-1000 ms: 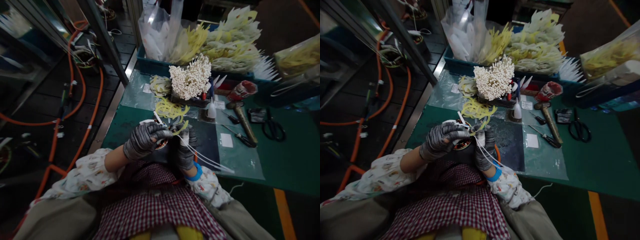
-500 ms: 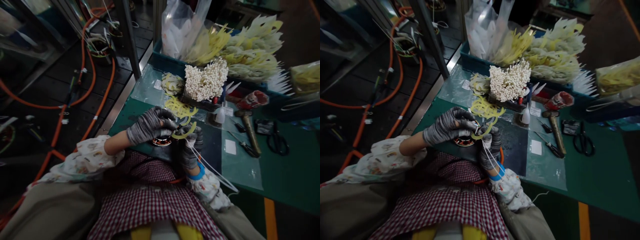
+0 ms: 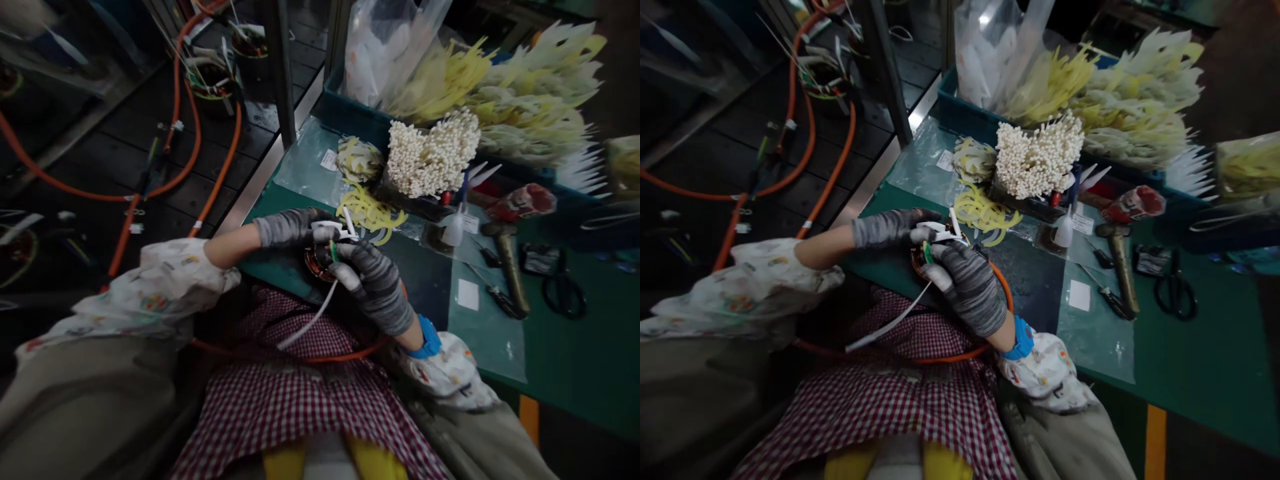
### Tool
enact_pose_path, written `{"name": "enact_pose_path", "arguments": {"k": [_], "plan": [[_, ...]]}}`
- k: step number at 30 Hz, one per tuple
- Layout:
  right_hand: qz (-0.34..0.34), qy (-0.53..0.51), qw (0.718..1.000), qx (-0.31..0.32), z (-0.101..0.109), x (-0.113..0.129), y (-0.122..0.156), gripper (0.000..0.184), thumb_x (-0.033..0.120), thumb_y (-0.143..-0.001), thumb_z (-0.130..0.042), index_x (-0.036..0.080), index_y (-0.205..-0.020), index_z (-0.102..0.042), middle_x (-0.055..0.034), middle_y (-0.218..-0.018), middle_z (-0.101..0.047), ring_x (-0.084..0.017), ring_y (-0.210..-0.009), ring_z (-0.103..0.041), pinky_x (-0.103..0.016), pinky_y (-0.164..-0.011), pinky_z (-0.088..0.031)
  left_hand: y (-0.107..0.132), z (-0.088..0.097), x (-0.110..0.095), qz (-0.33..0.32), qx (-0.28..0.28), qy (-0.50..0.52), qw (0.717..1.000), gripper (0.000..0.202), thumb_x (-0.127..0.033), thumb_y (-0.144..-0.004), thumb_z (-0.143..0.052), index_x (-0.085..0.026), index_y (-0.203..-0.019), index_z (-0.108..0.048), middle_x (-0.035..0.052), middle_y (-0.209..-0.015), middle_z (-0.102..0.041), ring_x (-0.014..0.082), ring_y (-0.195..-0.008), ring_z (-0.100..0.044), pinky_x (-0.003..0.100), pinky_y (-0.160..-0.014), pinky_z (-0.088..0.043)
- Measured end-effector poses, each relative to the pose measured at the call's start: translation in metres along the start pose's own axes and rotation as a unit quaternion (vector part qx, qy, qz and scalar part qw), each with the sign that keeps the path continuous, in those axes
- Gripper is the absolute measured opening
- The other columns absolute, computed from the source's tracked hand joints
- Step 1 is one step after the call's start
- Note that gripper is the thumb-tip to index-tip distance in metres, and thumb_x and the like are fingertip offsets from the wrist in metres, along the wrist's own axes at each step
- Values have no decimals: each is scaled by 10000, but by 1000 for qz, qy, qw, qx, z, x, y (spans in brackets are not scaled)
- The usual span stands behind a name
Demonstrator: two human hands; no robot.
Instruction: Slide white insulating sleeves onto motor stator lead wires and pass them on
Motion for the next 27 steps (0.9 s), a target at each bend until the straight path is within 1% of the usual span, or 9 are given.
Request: {"name": "enact_pose_path", "arguments": {"k": [2, 3, 5, 8, 12, 15, 18, 21, 27], "plan": [[-6, 125, 991, 56, -12, 8, -7, 292, 400, -1150, -688, 234, -1309, -867, -139, -1321, -870, -321, -1133, -833, -461, -998, -682, -17, -7, 4, 34, 91, 6, 995, 527, -649, -858, -872, -249, -1201, -849, 76, -1129, -877, 331, -1027, -818, 465, -963, -677], [-15, 183, 980, 76, -20, 10, -8, 291, 382, -1144, -698, 215, -1301, -877, -162, -1332, -864, -338, -1106, -829, -469, -957, -677, -23, -10, 6, 51, 116, 13, 992, 522, -622, -821, -893, -240, -1172, -843, 75, -1090, -872, 321, -985, -805, 465, -943, -670], [-35, 263, 959, 101, -35, 12, -4, 272, 348, -1130, -722, 199, -1285, -889, -179, -1294, -868, -347, -1057, -815, -468, -903, -657, -27, -15, 7, 73, 113, 45, 990, 508, -607, -788, -901, -221, -1107, -818, 72, -1008, -850, 294, -907, -772, 449, -893, -654], [-48, 282, 954, 90, -48, 14, 13, 228, 315, -1123, -737, 237, -1260, -902, -145, -1214, -876, -313, -1086, -785, -432, -953, -625, -10, -24, 4, 76, 37, 124, 989, 533, -640, -783, -900, -212, -1072, -768, 79, -1022, -819, 282, -924, -748, 437, -882, -635], [-4, 255, 967, 18, -51, 26, 48, 184, 295, -1105, -761, 294, -1201, -919, -99, -1159, -884, -272, -1062, -769, -405, -965, -614, 42, -37, -2, 26, -113, 173, 978, 642, -718, -777, -954, -225, -1125, -734, 88, -1140, -772, 299, -1070, -740, 462, -989, -636], [5, 226, 974, 13, -53, 31, 64, 233, 235, -1079, -788, 319, -1264, -902, -89, -1195, -887, -273, -1104, -774, -419, -1005, -621, 74, -45, -3, -14, -194, 161, 967, 652, -764, -834, -939, -268, -1205, -735, 83, -1191, -741, 303, -1135, -726, 485, -1038, -643], [-27, 189, 981, 19, -55, 27, 67, 319, 217, -1080, -769, 357, -1347, -873, -86, -1224, -882, -299, -1151, -780, -469, -1039, -634, 88, -51, -3, -83, -244, 121, 959, 523, -712, -971, -854, -321, -1297, -732, 67, -1234, -732, 288, -1133, -728, 502, -1000, -666], [-44, 149, 987, 31, -58, 21, 66, 282, 251, -1098, -737, 385, -1297, -885, -71, -1194, -882, -303, -1142, -789, -502, -1062, -648, 91, -54, -3, -125, -275, 81, 950, 474, -662, -1021, -820, -355, -1369, -722, 37, -1243, -718, 272, -1110, -723, 509, -958, -670], [-67, 137, 987, 54, -62, 15, 72, 251, 299, -1101, -742, 404, -1279, -884, -69, -1151, -868, -299, -1143, -771, -492, -1049, -647, 99, -56, -7, -78, -288, 17, 954, 443, -690, -1062, -710, -346, -1343, -720, 65, -1285, -687, 336, -1229, -693, 604, -1103, -636]]}}
Point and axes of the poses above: each hand's wrist, its own y-axis away from the middle knuckle, its own z-axis out of the back of the hand, x = y × z, the point moved 4 cm from there along -y, towards the middle knuckle
